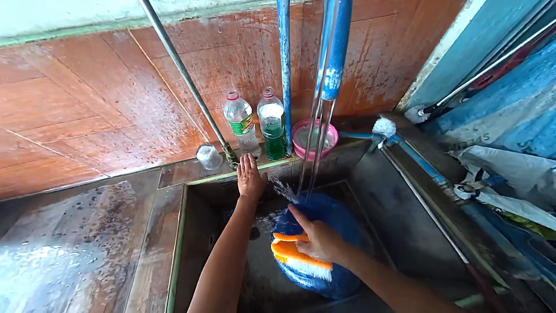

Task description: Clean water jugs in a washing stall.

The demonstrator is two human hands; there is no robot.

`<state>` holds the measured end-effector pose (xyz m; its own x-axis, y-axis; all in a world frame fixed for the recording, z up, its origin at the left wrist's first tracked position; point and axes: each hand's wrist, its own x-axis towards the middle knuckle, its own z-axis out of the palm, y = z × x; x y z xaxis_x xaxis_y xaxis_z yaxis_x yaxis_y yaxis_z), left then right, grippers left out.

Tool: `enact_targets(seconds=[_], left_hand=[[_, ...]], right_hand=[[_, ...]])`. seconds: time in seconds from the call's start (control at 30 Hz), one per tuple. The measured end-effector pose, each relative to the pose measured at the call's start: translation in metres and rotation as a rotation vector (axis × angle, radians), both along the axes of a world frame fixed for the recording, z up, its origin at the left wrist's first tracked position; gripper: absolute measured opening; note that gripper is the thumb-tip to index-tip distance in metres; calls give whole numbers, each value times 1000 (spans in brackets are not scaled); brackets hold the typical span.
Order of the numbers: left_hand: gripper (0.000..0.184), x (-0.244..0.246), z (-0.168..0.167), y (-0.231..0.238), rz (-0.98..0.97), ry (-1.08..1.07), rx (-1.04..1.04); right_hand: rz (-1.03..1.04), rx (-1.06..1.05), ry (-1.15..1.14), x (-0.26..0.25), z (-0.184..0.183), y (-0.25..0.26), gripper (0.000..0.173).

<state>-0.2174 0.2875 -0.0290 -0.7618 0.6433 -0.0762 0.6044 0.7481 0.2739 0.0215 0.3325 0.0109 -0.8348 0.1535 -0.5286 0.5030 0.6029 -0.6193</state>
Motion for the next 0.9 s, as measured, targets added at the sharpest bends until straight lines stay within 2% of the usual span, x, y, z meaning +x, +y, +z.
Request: enact_targets(seconds=[0.13, 0.2, 0.27, 0.33, 0.37, 0.43, 0.5, 0.53, 0.6, 0.63, 0.67, 0.7, 0.73, 0.77, 0.83, 0.9], left_hand=[[82, 4, -1, 3, -82, 51, -316], [82, 3, 5, 3, -94, 33, -331], [80, -3, 7, -8, -123, -51, -190], [73, -6, -4, -36, -108, -168, 122], [67, 1, -11, -54, -60, -246, 271], [54, 27, -31, -95, 26, -453, 435], [50, 73, -56, -129, 30, -670, 500], [49, 99, -67, -145, 25, -732, 536], [45, 144, -67, -168, 103, -817, 585], [48, 156, -67, -169, 98, -842, 679], [59, 165, -64, -164, 75, -871, 796], [83, 168, -59, -153, 54, -890, 893], [98, 170, -52, -136, 89, -890, 956], [93, 172, -44, -117, 167, -859, 1004], [66, 181, -30, -79, 311, -799, 1047], [53, 186, -25, -52, 346, -790, 1049]], right_hand=[[69, 41, -30, -5, 0, -21, 89], [70, 53, -20, -6, -2, -26, 90], [56, 60, -1, -2, -4, -25, 90], [44, 67, 17, 2, -4, -20, 91], [40, 55, 36, 5, -5, -17, 91], [37, -23, 135, 7, -11, -12, 90], [33, -198, 287, 6, -22, -12, 83], [-2, -352, 400, 6, -32, -15, 76], [-86, -740, 554, 7, -47, -24, 56], [-138, -915, 612, 10, -50, -27, 50], [-261, -1078, 668, 14, -54, -32, 45], [-435, -1197, 714, 20, -59, -34, 41], [-626, -1280, 756, 25, -63, -33, 38], [-799, -1313, 792, 30, -65, -27, 37], [-1068, -1275, 831, 40, -63, -9, 41], [-1175, -1187, 841, 51, -58, 9, 42]])
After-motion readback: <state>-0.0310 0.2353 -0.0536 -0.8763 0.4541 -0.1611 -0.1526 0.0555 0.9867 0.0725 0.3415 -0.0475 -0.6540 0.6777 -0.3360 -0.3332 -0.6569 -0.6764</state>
